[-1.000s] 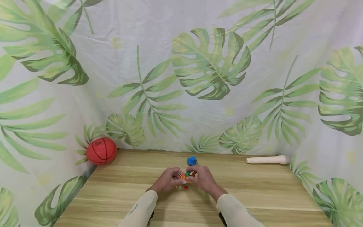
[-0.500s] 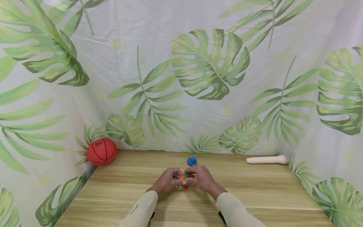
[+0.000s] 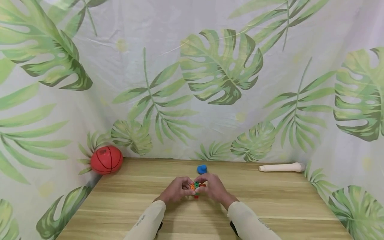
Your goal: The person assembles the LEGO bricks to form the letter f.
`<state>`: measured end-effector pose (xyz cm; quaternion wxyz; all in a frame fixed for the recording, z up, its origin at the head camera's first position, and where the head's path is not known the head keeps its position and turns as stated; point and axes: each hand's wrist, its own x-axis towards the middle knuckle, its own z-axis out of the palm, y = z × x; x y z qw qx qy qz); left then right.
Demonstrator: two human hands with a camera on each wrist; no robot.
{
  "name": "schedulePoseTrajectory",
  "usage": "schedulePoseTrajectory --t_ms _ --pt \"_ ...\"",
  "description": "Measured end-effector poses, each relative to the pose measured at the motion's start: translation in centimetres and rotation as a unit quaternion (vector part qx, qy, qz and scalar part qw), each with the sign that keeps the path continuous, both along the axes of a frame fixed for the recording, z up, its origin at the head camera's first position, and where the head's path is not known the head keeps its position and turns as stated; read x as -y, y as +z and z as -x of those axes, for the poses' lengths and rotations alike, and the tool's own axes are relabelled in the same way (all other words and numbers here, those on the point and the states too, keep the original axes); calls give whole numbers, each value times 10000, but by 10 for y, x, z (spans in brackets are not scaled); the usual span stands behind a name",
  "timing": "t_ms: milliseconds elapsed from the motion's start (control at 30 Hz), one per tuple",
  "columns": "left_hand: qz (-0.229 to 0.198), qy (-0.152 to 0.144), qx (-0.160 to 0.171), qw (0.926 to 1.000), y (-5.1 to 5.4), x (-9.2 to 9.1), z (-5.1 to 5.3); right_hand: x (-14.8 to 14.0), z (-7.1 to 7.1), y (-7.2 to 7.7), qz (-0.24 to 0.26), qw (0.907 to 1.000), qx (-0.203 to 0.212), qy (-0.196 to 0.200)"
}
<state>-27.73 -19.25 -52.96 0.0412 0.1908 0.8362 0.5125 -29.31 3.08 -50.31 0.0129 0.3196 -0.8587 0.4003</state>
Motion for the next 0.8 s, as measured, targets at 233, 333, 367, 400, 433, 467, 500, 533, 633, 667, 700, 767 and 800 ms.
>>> schedulePoseTrajectory --t_ms 233,333,367,400,433,467,500,533,633,667,700,767,800 --pt "14 -100 26 9999 -1 -3 2 -4 3 -6 255 9995 182 9" --pt "9 -137 34 9999 -1 -3 2 -5 3 -8 262 9994 216 -51" --pt "6 -143 36 9999 -1 -3 2 -5 3 -8 265 9994 220 -59" --pt "9 -142 34 9999 -1 -3 3 -4 2 -8 264 9994 212 -60" --pt "14 -143 30 9999 -2 -2 3 -4 2 -8 257 9994 212 -64" --pt "12 -139 29 9999 -2 -2 3 -3 1 -7 240 9995 201 -68" --pt "4 -135 36 9999 -1 -1 3 -3 0 -6 217 9996 169 -73" --pt "-4 -126 46 9999 -1 -1 3 -2 -2 -5 182 9997 116 -71" --pt "17 -91 67 9999 -1 1 3 -2 -8 -2 12 9999 -93 -86" --pt "6 -89 71 9999 -1 1 3 -3 -10 -1 -65 9997 -174 -138" --pt "0 -79 79 9999 -1 1 3 -4 -14 0 -145 9993 -267 -206" --pt "13 -51 69 10000 -2 1 2 -9 -21 1 -304 9978 -423 -410" --pt "7 -39 73 10000 -2 1 2 -13 -25 2 -384 9966 -486 -544"
